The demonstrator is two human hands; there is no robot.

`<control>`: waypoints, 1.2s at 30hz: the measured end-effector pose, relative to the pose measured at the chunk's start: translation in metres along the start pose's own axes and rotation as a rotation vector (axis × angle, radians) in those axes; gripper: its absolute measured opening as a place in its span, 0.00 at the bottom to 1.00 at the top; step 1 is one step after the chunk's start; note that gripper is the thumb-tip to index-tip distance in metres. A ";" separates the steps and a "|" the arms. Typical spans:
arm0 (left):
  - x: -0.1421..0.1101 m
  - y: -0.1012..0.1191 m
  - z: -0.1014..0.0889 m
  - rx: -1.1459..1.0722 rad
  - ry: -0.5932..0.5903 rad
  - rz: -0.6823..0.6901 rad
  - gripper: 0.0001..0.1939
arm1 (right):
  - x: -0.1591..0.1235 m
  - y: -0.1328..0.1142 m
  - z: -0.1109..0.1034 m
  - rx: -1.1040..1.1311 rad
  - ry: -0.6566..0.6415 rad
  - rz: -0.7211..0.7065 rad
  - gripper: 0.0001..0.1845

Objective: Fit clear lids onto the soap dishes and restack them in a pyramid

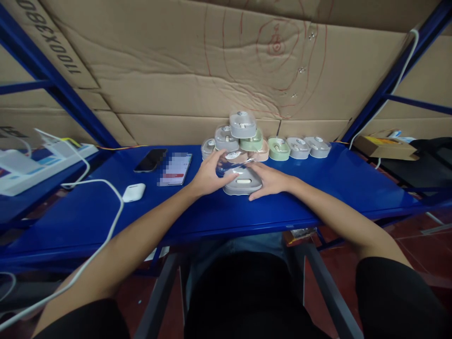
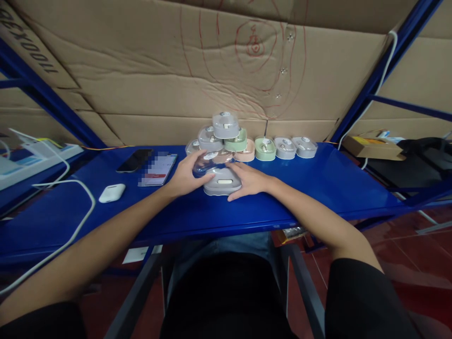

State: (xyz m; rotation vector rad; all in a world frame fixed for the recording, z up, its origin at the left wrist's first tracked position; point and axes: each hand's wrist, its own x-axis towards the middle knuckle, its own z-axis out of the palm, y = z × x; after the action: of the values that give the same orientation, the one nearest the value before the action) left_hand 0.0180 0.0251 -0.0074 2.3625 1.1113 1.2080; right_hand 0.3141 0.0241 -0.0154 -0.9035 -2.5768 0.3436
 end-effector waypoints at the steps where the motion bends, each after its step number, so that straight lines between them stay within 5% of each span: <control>1: 0.000 0.001 0.000 -0.006 -0.033 0.013 0.43 | -0.001 0.004 -0.005 0.007 -0.015 -0.013 0.72; 8: -0.002 0.001 0.000 0.016 -0.248 0.057 0.45 | -0.009 0.032 -0.040 0.173 -0.020 0.032 0.77; 14: -0.005 -0.006 0.004 0.057 -0.361 -0.008 0.51 | -0.011 0.034 -0.037 0.188 0.012 0.017 0.74; 25: 0.000 -0.009 0.002 -0.035 -0.378 0.088 0.49 | -0.004 -0.009 -0.027 0.045 0.059 -0.076 0.54; 36: 0.003 -0.019 0.000 -0.027 -0.411 0.105 0.53 | -0.005 -0.013 -0.025 0.003 0.009 -0.077 0.51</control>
State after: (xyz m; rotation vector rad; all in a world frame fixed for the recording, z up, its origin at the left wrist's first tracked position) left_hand 0.0090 0.0398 -0.0157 2.5168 0.8386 0.7080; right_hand 0.3217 0.0135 0.0098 -0.8005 -2.5940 0.3215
